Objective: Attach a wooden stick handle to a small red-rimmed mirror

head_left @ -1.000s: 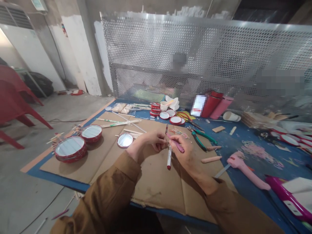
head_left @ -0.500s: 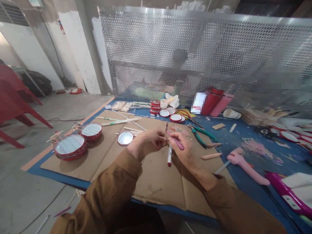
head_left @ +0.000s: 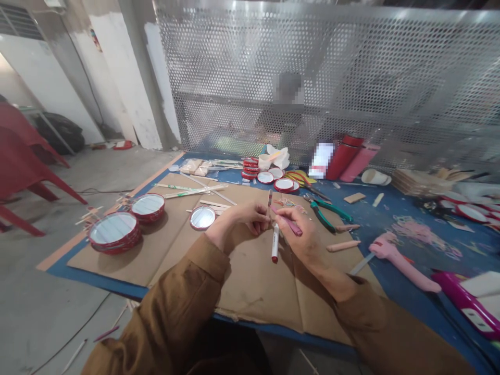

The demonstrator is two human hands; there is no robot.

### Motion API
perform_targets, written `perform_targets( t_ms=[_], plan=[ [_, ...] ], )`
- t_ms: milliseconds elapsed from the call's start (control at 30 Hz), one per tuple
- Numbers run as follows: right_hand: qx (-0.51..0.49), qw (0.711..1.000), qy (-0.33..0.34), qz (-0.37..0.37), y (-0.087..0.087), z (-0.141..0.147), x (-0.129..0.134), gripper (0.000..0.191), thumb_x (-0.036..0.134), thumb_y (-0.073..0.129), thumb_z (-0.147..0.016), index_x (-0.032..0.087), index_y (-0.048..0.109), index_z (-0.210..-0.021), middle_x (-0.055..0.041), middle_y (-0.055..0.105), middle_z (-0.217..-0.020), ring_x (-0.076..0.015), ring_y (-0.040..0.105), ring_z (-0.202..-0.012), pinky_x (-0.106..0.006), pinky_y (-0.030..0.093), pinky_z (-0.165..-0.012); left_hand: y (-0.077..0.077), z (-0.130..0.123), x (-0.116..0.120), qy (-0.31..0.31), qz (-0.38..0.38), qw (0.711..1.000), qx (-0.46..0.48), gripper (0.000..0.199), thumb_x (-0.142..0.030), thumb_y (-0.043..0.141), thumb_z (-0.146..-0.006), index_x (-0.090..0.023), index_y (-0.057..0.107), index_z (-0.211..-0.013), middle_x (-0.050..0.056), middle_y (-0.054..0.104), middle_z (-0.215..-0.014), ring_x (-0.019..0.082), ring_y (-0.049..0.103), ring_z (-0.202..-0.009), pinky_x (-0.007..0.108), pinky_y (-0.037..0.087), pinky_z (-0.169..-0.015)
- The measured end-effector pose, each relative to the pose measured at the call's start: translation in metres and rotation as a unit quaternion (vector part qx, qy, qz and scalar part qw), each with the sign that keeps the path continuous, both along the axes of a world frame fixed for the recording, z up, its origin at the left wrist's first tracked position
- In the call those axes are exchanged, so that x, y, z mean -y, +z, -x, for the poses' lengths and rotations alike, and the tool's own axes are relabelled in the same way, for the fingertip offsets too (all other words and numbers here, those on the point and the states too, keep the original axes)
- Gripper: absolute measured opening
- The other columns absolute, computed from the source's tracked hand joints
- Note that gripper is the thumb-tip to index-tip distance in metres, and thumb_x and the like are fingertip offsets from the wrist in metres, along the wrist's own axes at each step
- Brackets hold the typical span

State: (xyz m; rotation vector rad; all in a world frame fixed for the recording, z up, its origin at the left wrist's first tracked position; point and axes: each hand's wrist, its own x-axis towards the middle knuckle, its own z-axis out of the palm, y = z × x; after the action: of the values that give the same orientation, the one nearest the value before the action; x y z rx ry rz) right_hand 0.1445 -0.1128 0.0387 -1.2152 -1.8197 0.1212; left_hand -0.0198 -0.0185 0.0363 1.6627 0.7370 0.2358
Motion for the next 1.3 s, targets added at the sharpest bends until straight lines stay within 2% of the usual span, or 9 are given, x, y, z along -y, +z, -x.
perform_targets(
  t_ms=[333, 567, 900, 1100, 1233, 1300],
  plan=[
    [0.009, 1.0, 0.008, 0.005, -0.003, -0.003, -0.002, 0.012, 0.032, 0.053, -0.09, 0.024, 0.062, -0.091, -0.0039, 0.07, -0.087, -0.0205, 0.065, -0.08, -0.034, 0.049, -0.073, 0.002, -0.002, -0.001, -0.008, -0.004, 1.0, -0.016, 0.011, -0.017, 0.052, -0.083, -0.012, 0.058, -0.075, 0.0, 0.057, -0.057, 0.013, 0.059, -0.052, 0.026, 0.05, -0.054],
    [-0.015, 0.999, -0.039, 0.003, -0.002, -0.004, 0.0, 0.013, 0.032, 0.054, -0.089, 0.023, 0.063, -0.091, -0.0067, 0.072, -0.092, -0.0231, 0.067, -0.088, -0.036, 0.05, -0.076, -0.003, -0.001, -0.004, 0.002, 0.001, 1.0, -0.013, 0.011, -0.021, 0.058, -0.081, -0.012, 0.058, -0.077, 0.0, 0.059, -0.059, 0.012, 0.06, -0.053, 0.025, 0.05, -0.055],
    [0.002, 1.0, 0.002, -0.013, -0.003, -0.003, -0.001, 0.009, 0.029, 0.054, -0.09, 0.024, 0.062, -0.092, -0.0039, 0.07, -0.087, -0.0207, 0.067, -0.082, -0.033, 0.049, -0.074, -0.008, -0.001, -0.008, -0.01, 0.006, 1.0, 0.006, 0.02, -0.031, 0.063, -0.08, -0.012, 0.058, -0.074, 0.0, 0.059, -0.059, 0.012, 0.06, -0.052, 0.025, 0.05, -0.054],
    [0.018, 0.999, 0.007, -0.034, -0.005, -0.004, -0.004, 0.009, 0.029, 0.054, -0.09, 0.024, 0.061, -0.092, -0.0043, 0.07, -0.089, -0.0213, 0.065, -0.085, -0.034, 0.05, -0.076, -0.009, -0.001, -0.009, -0.016, -0.001, 1.0, -0.002, 0.02, -0.031, 0.063, -0.079, -0.012, 0.059, -0.074, 0.0, 0.06, -0.059, 0.012, 0.06, -0.053, 0.024, 0.05, -0.055],
    [0.018, 0.999, 0.007, -0.043, -0.003, -0.003, -0.004, 0.008, 0.027, 0.054, -0.09, 0.025, 0.061, -0.093, -0.0053, 0.07, -0.093, -0.0224, 0.065, -0.093, -0.036, 0.049, -0.082, -0.01, -0.002, -0.009, -0.001, 0.004, 1.0, -0.002, 0.018, -0.031, 0.063, -0.078, -0.013, 0.059, -0.076, 0.0, 0.06, -0.059, 0.013, 0.06, -0.053, 0.026, 0.05, -0.054],
    [0.022, 0.999, 0.011, -0.043, -0.002, -0.003, -0.003, 0.008, 0.027, 0.054, -0.09, 0.025, 0.061, -0.093, -0.0053, 0.07, -0.091, -0.0224, 0.065, -0.091, -0.035, 0.05, -0.08, -0.01, -0.002, -0.008, 0.004, 0.002, 1.0, -0.003, 0.02, -0.032, 0.064, -0.077, -0.013, 0.059, -0.075, 0.0, 0.06, -0.059, 0.013, 0.06, -0.053, 0.025, 0.05, -0.054]
  ],
)
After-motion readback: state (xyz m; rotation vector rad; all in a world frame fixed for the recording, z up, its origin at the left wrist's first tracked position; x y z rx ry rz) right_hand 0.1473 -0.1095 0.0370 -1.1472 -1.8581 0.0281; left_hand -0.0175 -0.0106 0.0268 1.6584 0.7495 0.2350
